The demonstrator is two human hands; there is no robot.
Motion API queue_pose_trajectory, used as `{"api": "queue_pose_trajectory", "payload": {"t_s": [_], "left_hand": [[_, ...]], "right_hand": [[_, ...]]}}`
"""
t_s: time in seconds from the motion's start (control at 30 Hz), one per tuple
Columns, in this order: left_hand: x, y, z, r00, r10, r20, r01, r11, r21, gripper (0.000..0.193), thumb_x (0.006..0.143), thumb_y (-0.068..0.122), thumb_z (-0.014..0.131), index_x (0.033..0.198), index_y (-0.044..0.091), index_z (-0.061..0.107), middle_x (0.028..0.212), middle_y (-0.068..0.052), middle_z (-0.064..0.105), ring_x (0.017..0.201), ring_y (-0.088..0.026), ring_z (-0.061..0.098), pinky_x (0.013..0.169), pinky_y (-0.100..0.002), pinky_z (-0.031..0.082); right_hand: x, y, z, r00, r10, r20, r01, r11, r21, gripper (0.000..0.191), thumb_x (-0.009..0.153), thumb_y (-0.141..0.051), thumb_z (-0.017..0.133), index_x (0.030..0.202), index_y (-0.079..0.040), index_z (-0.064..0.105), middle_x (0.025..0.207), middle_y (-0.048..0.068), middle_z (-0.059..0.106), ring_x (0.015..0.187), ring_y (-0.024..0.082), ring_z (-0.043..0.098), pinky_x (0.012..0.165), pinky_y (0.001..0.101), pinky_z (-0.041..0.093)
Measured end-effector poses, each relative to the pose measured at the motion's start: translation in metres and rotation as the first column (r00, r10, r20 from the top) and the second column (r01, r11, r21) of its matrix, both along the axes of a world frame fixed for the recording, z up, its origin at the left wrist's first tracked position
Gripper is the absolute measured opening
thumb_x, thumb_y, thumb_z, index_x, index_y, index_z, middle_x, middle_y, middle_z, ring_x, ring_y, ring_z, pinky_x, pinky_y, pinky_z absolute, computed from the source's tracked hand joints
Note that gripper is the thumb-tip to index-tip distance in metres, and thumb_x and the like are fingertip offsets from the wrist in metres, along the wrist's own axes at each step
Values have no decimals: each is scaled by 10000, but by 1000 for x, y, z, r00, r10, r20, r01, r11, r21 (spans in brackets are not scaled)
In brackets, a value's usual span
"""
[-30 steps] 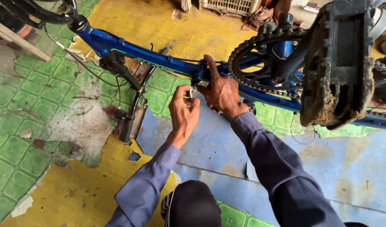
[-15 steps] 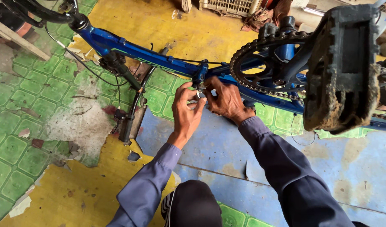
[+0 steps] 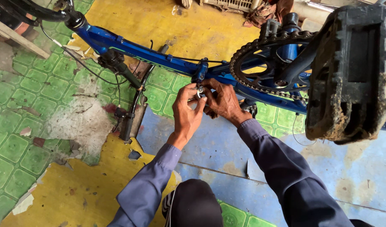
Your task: The person adjusts the bicycle chain and pedals, then wipes the chain and rear wheel with a cloth. They use a wrench to tighten bolts on the rear wheel hub and axle.
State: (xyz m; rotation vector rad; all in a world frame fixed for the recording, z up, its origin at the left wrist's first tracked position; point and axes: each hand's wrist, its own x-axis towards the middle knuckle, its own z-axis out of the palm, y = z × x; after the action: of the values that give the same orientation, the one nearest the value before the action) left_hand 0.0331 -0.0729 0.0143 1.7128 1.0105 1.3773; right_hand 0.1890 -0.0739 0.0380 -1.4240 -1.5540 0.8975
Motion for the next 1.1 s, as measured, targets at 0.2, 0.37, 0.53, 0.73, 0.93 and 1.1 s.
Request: {"api": "queue_pose_trajectory", "payload": {"t_s": [0.2, 0.37, 0.53, 0.73, 0.93, 1.1], "left_hand": [[-2, 0, 3, 1000, -15, 26, 20, 979, -203, 449, 880, 3, 770, 1288, 28, 584, 1126, -96, 671, 892, -173, 702, 800, -315, 616], [-2, -1, 6, 998, -31, 62, 41, 985, -168, 451, 872, -2, 760, 1268, 30, 545, 1147, -88, 672, 915, -174, 704, 817, -324, 621], [-2, 1, 2, 999, -19, 39, 26, 982, -187, 511, 874, -2, 772, 1323, 34, 531, 1172, -101, 676, 938, -182, 707, 834, -331, 618], [-1, 6, -5, 1000, -16, 15, 19, 980, -198, 537, 859, -12, 757, 1360, 20, 566, 1229, -102, 656, 948, -172, 708, 809, -320, 610], [0, 10, -7, 999, -23, 38, 31, 975, -221, 497, 833, -13, 775, 1298, 10, 599, 1159, -107, 686, 920, -166, 710, 795, -313, 620], [-2, 14, -4, 1000, -21, -17, 17, 974, -225, 475, 813, -2, 792, 1256, 14, 622, 1013, -99, 736, 839, -167, 729, 748, -307, 618]], "right_hand": [[-3, -2, 15, 999, 8, 49, -11, 998, 58, 180, 1010, -113, 584, 1145, -22, 662, 805, 109, 757, 586, 181, 760, 476, 312, 598], [-3, -2, 29, 998, 14, 69, -12, 999, -36, 218, 1018, -136, 580, 1189, -40, 677, 721, 118, 747, 541, 175, 743, 446, 306, 588], [-2, -4, 39, 1000, -14, 17, 17, 983, -181, 254, 997, -155, 579, 1194, -55, 705, 735, 109, 754, 506, 180, 726, 398, 321, 580], [-2, 1, 36, 994, 3, 108, 2, 999, -48, 230, 977, -128, 587, 1126, -19, 724, 768, 113, 765, 521, 187, 741, 424, 311, 598], [3, 3, 27, 991, 30, 132, -35, 999, 34, 221, 981, -130, 601, 1109, -10, 735, 810, 121, 769, 558, 197, 752, 452, 313, 608], [3, 5, 24, 989, 28, 144, -29, 1000, 7, 227, 989, -135, 594, 1121, -12, 731, 795, 132, 767, 547, 207, 751, 447, 320, 605]]}}
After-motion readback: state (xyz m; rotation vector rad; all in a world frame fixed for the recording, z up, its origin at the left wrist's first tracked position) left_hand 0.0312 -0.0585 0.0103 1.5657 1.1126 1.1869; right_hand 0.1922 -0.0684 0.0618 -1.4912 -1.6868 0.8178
